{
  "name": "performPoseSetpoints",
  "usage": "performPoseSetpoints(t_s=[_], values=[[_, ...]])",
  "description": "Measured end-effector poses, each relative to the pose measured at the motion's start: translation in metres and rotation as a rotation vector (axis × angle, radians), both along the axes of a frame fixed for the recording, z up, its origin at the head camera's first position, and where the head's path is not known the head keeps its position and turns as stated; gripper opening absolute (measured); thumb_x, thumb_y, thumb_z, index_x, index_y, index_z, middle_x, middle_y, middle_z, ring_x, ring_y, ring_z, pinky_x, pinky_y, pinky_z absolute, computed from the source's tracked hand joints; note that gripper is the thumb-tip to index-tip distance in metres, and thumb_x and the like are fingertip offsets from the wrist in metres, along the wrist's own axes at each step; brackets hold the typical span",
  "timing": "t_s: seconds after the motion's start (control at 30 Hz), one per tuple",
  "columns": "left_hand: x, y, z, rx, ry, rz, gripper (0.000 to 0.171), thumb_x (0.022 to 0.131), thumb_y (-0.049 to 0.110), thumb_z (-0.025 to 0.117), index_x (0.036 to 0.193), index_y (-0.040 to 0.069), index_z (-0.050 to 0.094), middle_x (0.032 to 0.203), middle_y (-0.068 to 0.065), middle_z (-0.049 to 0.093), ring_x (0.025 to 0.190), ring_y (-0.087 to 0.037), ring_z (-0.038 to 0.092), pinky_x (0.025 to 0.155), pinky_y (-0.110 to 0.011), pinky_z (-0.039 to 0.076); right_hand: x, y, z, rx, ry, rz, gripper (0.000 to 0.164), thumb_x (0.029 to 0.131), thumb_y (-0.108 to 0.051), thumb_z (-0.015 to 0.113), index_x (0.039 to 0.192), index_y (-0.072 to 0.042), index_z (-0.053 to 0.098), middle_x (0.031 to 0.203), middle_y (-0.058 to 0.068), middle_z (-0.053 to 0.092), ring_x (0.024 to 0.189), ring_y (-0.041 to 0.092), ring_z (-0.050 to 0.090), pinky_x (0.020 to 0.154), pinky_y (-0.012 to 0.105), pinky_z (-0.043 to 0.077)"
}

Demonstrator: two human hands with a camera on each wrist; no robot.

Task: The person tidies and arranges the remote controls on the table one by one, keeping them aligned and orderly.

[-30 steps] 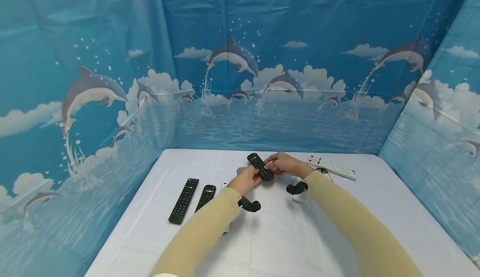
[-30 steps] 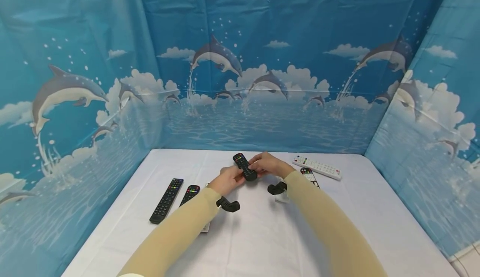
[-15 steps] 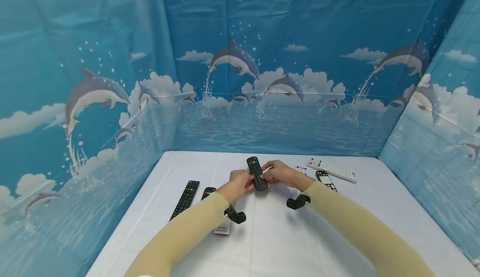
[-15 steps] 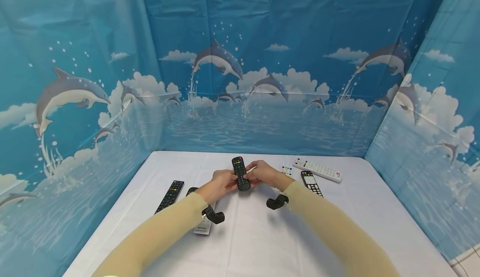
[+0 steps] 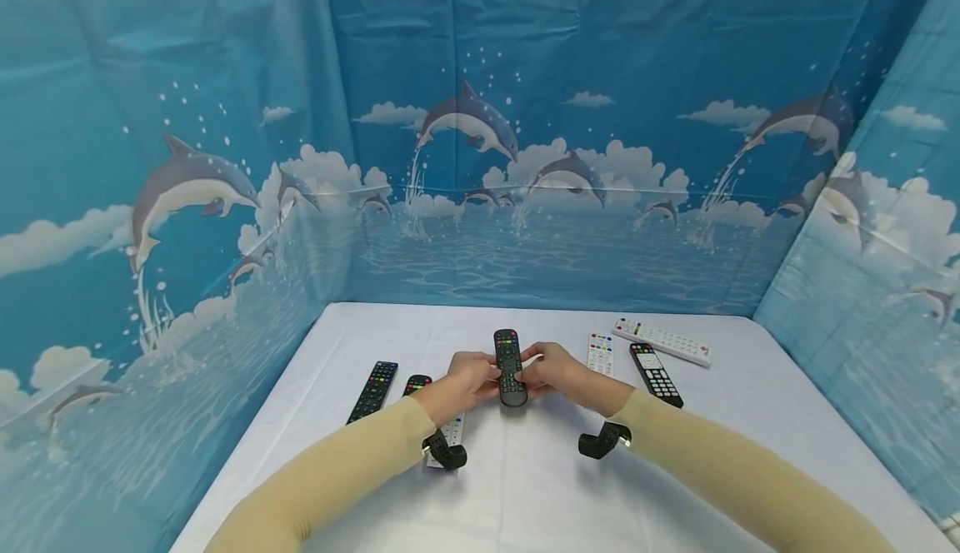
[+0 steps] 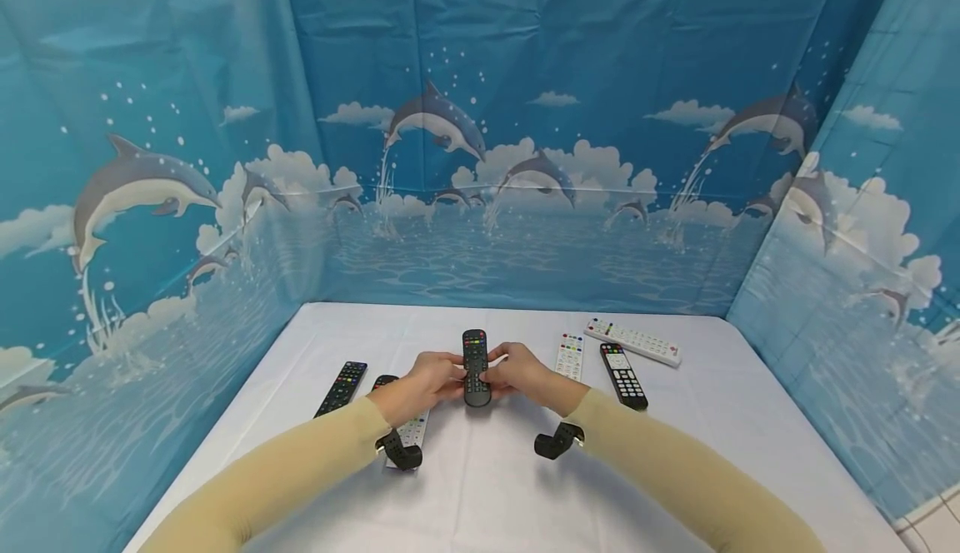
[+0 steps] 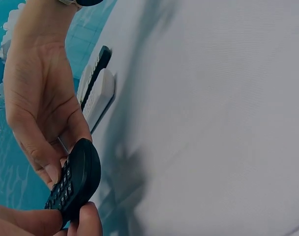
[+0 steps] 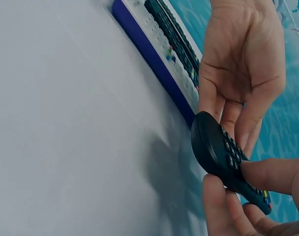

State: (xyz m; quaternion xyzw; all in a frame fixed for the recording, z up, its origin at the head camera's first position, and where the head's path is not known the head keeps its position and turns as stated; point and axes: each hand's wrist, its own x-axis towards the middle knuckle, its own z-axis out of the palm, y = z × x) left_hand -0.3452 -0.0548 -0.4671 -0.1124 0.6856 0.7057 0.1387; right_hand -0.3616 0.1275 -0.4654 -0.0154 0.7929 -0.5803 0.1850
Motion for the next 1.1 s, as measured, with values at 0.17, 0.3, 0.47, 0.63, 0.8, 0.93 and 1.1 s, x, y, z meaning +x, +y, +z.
performPoseSetpoints(t_s=[0.17,0.3,0.47,0.63,0.8,0.93,1.1], values=[[0.01,-0.008,0.001,-0.047,0.01,-0.032,0.038,0.089,-0.008,0.065,0.126,-0.001,0.066,0.105,-0.019,0.068,0.086,-0.023,0.071,0.074,-0.034,0.061,0.014,-0.003,-0.004,-0.013,-0.008,-0.013,0.045,0.086,-0.003,0.075,0.126,0.003,0.054,0.095,0.017,0.07,0.077,0.023,0.07,0.073,0.041,0.061],[0.017,-0.013,0.004,-0.059,0.011,-0.062,0.038,0.087,-0.009,0.065,0.124,-0.002,0.066,0.105,-0.019,0.067,0.084,-0.023,0.072,0.072,-0.033,0.061,0.023,-0.005,-0.007,-0.031,-0.017,-0.014,0.047,0.086,-0.005,0.076,0.126,0.003,0.055,0.096,0.017,0.07,0.077,0.022,0.07,0.07,0.039,0.061],[0.026,-0.018,0.007,-0.043,-0.008,-0.096,0.032,0.087,-0.009,0.061,0.119,-0.008,0.064,0.103,-0.021,0.066,0.085,-0.026,0.072,0.075,-0.036,0.061,0.034,-0.008,-0.01,-0.054,-0.046,0.001,0.048,0.085,-0.005,0.076,0.126,0.003,0.054,0.097,0.017,0.07,0.078,0.022,0.07,0.071,0.038,0.061],[0.034,-0.022,0.011,-0.048,-0.034,-0.111,0.041,0.087,-0.006,0.058,0.126,-0.015,0.055,0.101,-0.022,0.065,0.085,-0.03,0.072,0.077,-0.037,0.061,0.045,-0.009,-0.011,-0.078,-0.085,0.025,0.047,0.085,-0.005,0.075,0.126,0.003,0.054,0.098,0.018,0.069,0.079,0.022,0.07,0.071,0.037,0.062],[0.041,-0.027,0.016,-0.046,-0.058,-0.142,0.06,0.089,-0.002,0.057,0.144,-0.015,0.036,0.104,-0.024,0.063,0.086,-0.032,0.071,0.078,-0.037,0.061,0.05,-0.009,-0.013,-0.119,-0.13,0.027,0.045,0.085,-0.005,0.073,0.125,0.004,0.054,0.097,0.019,0.07,0.075,0.022,0.071,0.071,0.035,0.062],[0.045,-0.031,0.019,-0.053,-0.082,-0.16,0.052,0.091,0.001,0.057,0.137,-0.016,0.042,0.104,-0.025,0.063,0.087,-0.033,0.07,0.08,-0.039,0.061,0.054,-0.008,-0.014,-0.155,-0.166,0.038,0.042,0.087,-0.006,0.069,0.125,0.005,0.053,0.097,0.021,0.071,0.075,0.023,0.072,0.07,0.034,0.062],[0.049,-0.036,0.022,-0.038,-0.112,-0.184,0.047,0.092,0.005,0.056,0.134,-0.015,0.046,0.105,-0.027,0.064,0.091,-0.035,0.07,0.083,-0.043,0.059,0.057,-0.008,-0.015,-0.224,-0.203,0.061,0.043,0.086,-0.004,0.065,0.125,0.008,0.052,0.1,0.023,0.067,0.075,0.023,0.072,0.071,0.034,0.061]])
